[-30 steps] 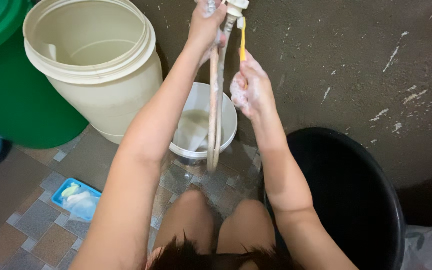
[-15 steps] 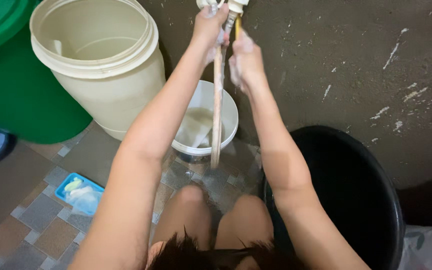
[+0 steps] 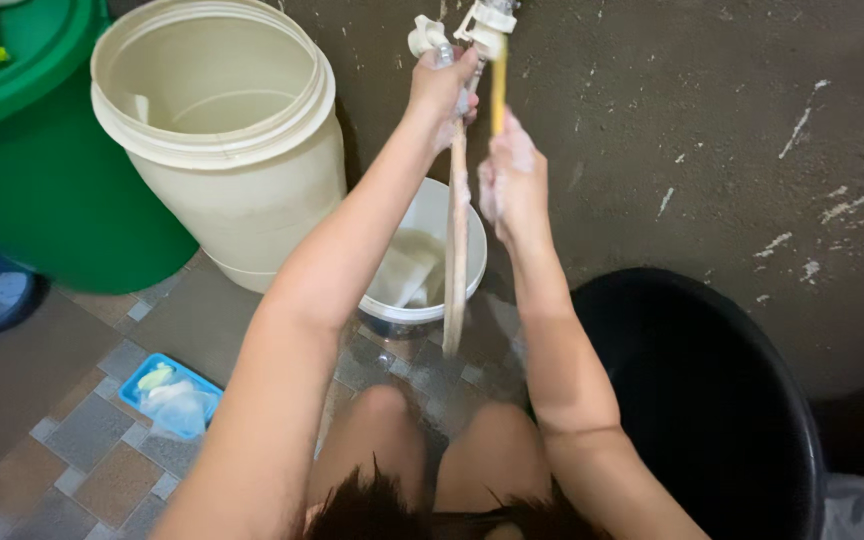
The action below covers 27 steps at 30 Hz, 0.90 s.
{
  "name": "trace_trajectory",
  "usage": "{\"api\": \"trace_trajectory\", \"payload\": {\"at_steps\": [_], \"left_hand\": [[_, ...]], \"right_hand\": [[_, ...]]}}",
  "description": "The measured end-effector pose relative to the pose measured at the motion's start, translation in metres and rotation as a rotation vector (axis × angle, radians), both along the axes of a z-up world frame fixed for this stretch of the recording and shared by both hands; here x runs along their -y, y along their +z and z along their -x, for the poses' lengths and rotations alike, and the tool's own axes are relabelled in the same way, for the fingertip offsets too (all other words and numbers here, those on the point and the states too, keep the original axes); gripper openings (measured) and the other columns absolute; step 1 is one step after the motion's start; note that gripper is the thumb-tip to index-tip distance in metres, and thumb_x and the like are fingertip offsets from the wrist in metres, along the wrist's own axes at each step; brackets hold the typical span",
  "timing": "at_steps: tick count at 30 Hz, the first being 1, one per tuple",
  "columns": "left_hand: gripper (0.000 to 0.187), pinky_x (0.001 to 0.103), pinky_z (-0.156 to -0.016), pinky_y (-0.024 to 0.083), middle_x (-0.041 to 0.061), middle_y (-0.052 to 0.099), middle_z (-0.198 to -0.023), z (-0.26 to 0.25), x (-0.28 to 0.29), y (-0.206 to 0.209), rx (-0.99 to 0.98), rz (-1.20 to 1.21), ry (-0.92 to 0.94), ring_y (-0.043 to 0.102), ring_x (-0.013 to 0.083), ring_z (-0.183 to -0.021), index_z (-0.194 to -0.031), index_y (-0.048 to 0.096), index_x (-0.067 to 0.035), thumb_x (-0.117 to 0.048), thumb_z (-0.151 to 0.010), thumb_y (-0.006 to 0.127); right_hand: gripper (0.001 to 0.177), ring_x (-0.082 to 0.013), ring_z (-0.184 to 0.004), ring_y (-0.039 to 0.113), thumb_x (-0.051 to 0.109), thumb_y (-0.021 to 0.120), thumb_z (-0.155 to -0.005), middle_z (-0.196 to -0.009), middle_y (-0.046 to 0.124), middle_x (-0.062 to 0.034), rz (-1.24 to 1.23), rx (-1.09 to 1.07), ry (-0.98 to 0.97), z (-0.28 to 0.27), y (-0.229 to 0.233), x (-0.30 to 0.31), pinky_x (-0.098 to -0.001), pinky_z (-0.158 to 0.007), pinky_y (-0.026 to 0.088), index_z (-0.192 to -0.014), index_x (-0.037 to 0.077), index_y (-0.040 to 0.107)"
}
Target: The person scrubs a wall-mounted water tap and hose connection with a toothbrush and soap, then rinses the area. They also wash a white cloth in a bucket and rinse a plastic scoop under the tap.
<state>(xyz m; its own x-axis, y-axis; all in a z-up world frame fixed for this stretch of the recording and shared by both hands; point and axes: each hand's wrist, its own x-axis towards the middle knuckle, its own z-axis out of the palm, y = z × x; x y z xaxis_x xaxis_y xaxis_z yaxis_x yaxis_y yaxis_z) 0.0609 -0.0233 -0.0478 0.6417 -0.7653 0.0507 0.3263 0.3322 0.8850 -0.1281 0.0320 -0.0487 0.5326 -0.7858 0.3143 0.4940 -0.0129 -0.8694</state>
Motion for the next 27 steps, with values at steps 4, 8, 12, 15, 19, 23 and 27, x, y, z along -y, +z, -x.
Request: {"api": "trace_trajectory", "payload": {"at_steps": [4,8,12,15,19,23,27], "left_hand": [[0.038,0.033,-0.049,0.053,0.012,0.07,-0.088,-0.019,0.022,-0.019,0.046,0.15,-0.011,0.062,0.0139,-0.059,-0.119,0.061,0.003,-0.014,-0.092,0.081],[0.043,0.032,-0.042,0.046,0.011,0.067,-0.082,-0.025,0.022,-0.017,0.015,0.114,-0.058,0.057,0.0145,-0.05,-0.122,0.057,-0.001,-0.012,-0.088,0.08],[0.048,0.031,-0.038,0.04,0.007,0.061,-0.077,-0.016,0.008,-0.011,-0.096,0.094,-0.126,0.05,0.0127,-0.047,-0.126,0.052,-0.006,-0.011,-0.086,0.078],[0.048,0.031,-0.038,0.041,0.007,0.059,-0.078,-0.003,-0.002,-0.004,-0.106,0.067,-0.101,0.051,0.0136,-0.048,-0.128,0.051,-0.006,-0.015,-0.089,0.078],[0.049,0.031,-0.038,0.041,0.006,0.061,-0.081,0.002,-0.01,0.004,-0.131,0.051,-0.081,0.051,0.0129,-0.048,-0.128,0.05,-0.009,-0.017,-0.088,0.076],[0.049,0.03,-0.038,0.041,0.007,0.058,-0.081,0.006,-0.01,0.001,-0.132,0.045,-0.085,0.051,0.0126,-0.049,-0.129,0.05,-0.009,-0.018,-0.089,0.075],[0.048,0.032,-0.038,0.04,0.01,0.057,-0.081,0.007,-0.009,0.004,-0.084,0.041,-0.057,0.05,0.0137,-0.049,-0.128,0.05,-0.006,-0.017,-0.089,0.076]], "right_hand": [[0.043,-0.0045,-0.061,0.045,0.014,0.051,-0.108,-0.079,0.052,0.0051,0.192,-0.251,-0.064,-0.022,0.016,-0.001,-0.0217,-0.053,0.041,-0.149,0.007,0.058],[0.037,-0.0128,-0.097,0.064,0.015,0.06,-0.113,-0.109,0.067,-0.005,0.859,-0.444,-0.54,0.027,0.012,0.0,-0.0273,-0.081,0.055,-0.15,0.014,0.058],[0.045,-0.0189,-0.078,0.067,0.014,0.07,-0.098,-0.096,0.073,-0.0087,1.021,-0.803,-0.654,0.067,0.008,0.012,-0.0368,-0.073,0.056,-0.141,0.026,0.067],[0.035,-0.0178,-0.072,0.065,0.016,0.068,-0.105,-0.088,0.071,-0.0005,1.138,-0.844,-0.727,0.056,0.018,0.038,-0.0364,-0.067,0.057,-0.133,0.036,0.071],[0.035,-0.0212,-0.068,0.06,0.014,0.072,-0.104,-0.076,0.057,-0.0019,1.534,-0.765,-0.854,0.065,0.042,0.069,-0.0395,-0.059,0.051,-0.132,0.036,0.075],[0.048,-0.0213,-0.071,0.061,0.008,0.071,-0.096,-0.079,0.055,-0.0003,1.725,-0.701,-0.925,0.053,0.053,0.083,-0.0376,-0.056,0.05,-0.134,0.036,0.074],[0.059,-0.0232,-0.075,0.064,0.002,0.068,-0.087,-0.082,0.057,0.0002,1.818,-0.694,-0.91,0.038,0.063,0.094,-0.0373,-0.056,0.05,-0.136,0.035,0.072]]}}
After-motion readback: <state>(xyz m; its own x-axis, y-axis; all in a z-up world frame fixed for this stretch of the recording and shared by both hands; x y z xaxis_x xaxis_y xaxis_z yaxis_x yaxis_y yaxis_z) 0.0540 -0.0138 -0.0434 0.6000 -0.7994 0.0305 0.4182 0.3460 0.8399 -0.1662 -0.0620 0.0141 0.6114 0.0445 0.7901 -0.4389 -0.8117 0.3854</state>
